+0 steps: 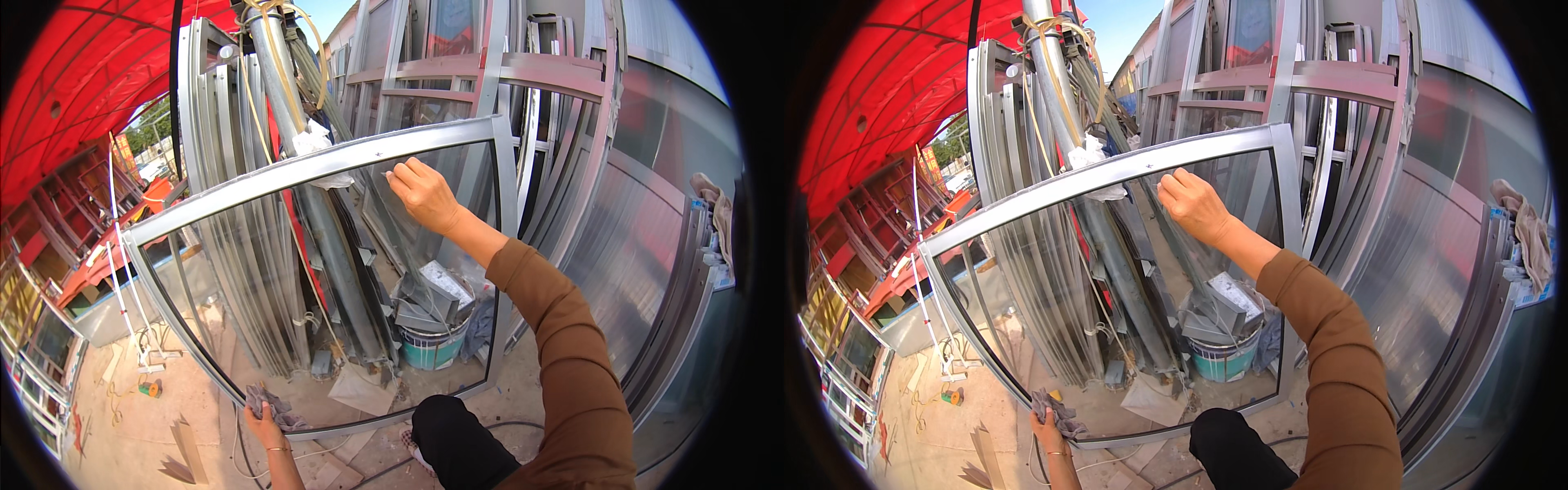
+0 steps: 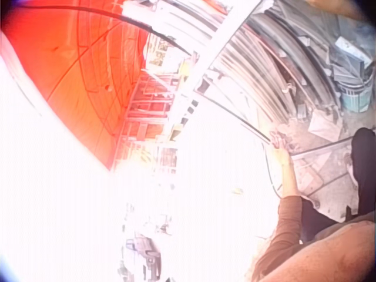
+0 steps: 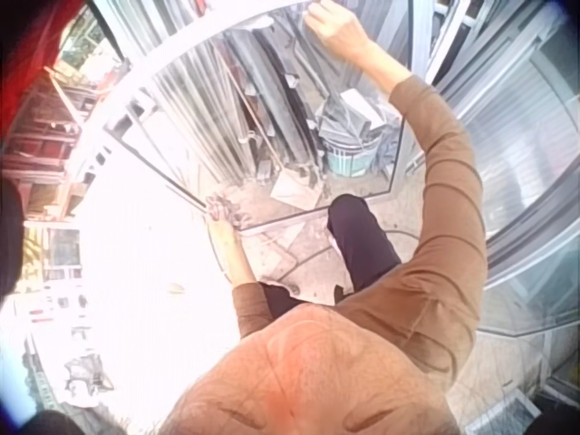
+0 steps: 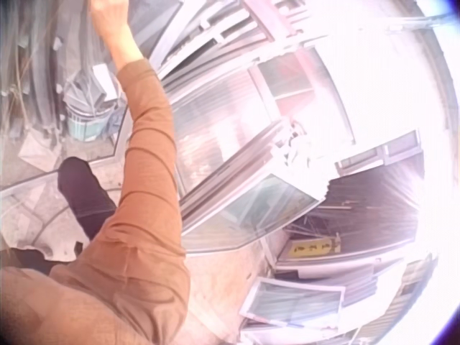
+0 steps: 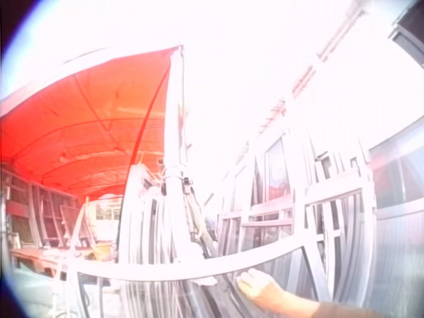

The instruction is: The person cleans a window frame by wiping the glass and frame with a cloth and scraping residue with a utility knife. They flip the frame to clean both sides and continue wiping and scraping along the edges.

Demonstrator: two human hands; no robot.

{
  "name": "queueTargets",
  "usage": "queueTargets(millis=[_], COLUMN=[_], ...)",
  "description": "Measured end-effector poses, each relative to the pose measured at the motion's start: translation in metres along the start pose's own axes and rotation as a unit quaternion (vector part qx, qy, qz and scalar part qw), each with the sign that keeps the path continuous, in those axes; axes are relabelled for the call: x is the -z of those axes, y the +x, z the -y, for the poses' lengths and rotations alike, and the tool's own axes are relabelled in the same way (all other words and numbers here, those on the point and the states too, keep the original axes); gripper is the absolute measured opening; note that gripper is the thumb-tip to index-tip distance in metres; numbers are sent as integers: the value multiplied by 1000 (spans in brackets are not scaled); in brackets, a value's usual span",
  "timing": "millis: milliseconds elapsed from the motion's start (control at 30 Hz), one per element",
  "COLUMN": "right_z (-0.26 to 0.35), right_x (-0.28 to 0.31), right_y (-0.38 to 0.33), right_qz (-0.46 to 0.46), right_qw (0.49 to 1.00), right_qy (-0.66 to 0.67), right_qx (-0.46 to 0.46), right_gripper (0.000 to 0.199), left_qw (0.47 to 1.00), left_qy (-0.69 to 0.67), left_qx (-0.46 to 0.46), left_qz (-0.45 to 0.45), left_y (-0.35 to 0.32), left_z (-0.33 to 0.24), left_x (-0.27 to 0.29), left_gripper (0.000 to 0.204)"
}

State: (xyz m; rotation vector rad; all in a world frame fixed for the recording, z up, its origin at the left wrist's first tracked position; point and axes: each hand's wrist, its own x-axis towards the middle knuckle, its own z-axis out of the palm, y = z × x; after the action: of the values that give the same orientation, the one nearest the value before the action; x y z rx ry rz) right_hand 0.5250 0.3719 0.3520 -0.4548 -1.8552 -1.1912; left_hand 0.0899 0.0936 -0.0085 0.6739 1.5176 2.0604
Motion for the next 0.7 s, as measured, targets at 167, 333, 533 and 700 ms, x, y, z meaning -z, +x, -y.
queueTargets(millis=[167,333,533,700], right_z=[10,54,123,210], right_x=[8,32,59,53], right_y=[3,-4,-28,-53], right_qz=[7,-38,-16,-57], right_qw=[999,965,822,608], right_qy=[45,179,362,518], right_qx=[-6,-186,-440,-599], right_gripper=[14,21,18,12], left_qw=[1000,1000,1000,1000], left_qy=[-2,-12,24,22], left_qx=[4,11,9,-1], left_qz=[-5,9,0,-18], left_y=[-4,-8,-3,-2], left_z=[-6,-13,1,15], left_x=[-4,-7,-6,-8], left_gripper=[40,40,43,43])
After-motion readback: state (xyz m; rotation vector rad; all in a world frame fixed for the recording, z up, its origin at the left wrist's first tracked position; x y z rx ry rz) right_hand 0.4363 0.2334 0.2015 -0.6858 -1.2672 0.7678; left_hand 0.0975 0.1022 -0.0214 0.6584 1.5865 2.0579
